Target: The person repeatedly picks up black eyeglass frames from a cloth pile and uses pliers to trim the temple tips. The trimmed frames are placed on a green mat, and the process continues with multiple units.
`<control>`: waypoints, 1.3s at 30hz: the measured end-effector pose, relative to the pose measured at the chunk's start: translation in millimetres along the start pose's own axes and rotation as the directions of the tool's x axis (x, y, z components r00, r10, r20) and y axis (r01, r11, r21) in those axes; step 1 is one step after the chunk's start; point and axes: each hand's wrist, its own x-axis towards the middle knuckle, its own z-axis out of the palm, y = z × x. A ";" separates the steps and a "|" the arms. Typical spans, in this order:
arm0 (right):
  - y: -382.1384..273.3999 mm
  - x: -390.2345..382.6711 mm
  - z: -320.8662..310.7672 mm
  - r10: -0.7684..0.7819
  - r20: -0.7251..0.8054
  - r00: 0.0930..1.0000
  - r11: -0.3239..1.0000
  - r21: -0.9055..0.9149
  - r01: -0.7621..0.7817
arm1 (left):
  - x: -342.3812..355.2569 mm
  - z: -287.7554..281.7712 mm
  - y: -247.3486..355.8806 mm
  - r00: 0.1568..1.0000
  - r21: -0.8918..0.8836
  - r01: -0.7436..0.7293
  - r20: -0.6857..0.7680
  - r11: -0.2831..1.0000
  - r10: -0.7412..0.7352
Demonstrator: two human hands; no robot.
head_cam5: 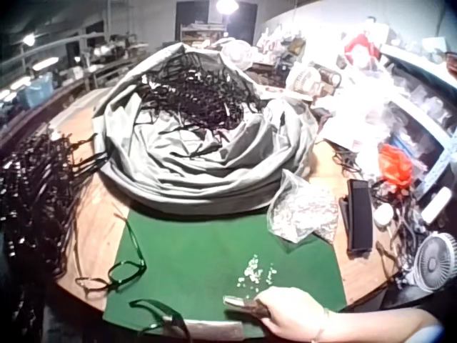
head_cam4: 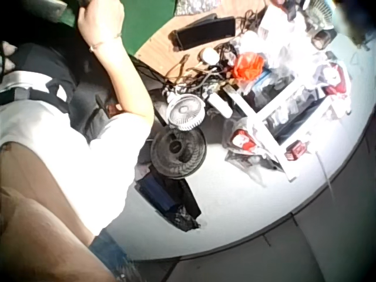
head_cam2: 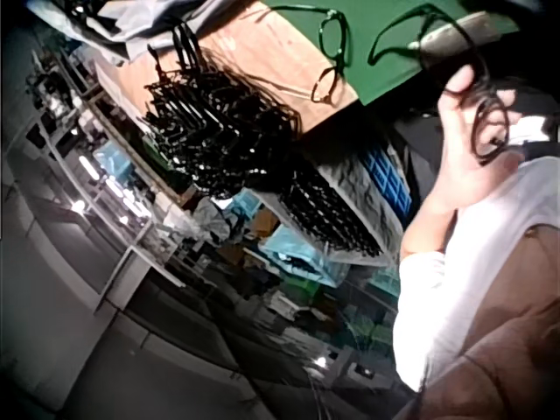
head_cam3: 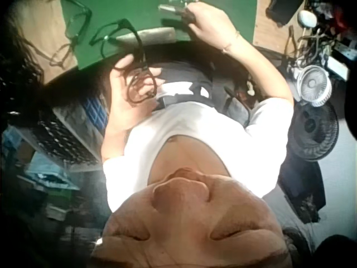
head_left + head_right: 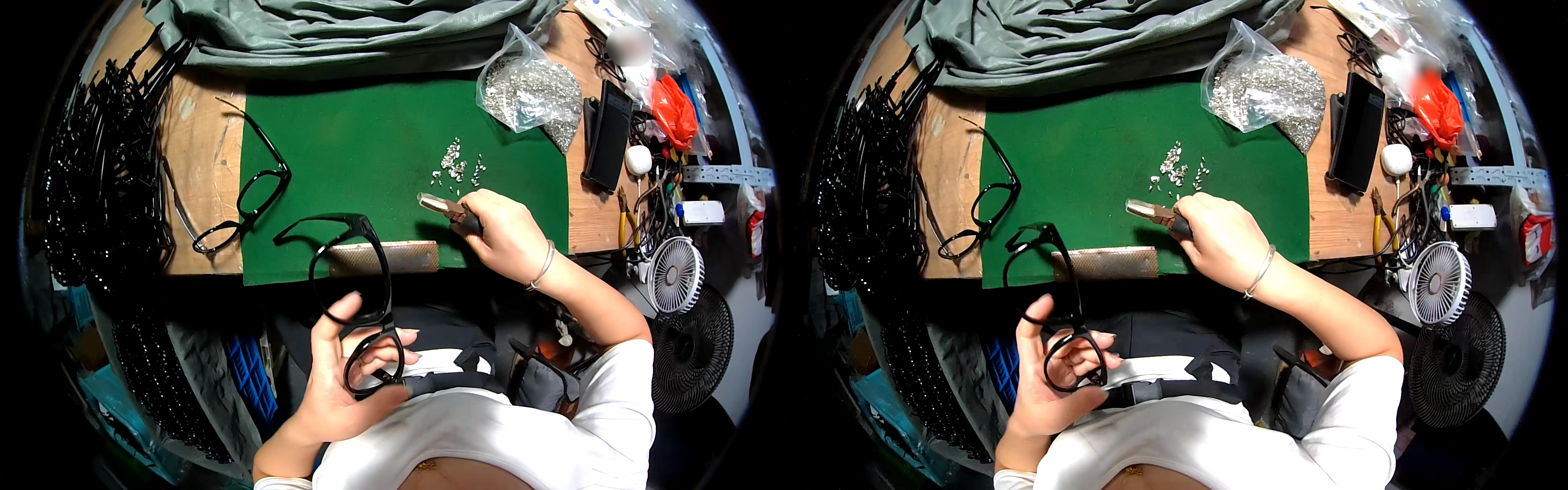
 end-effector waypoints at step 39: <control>-80.2 -7.8 -65.9 -0.116 0.829 0.547 0.815 0.394 -0.424 | -7.6 -3.8 23.8 0.974 -0.164 0.226 0.071 0.960 -0.217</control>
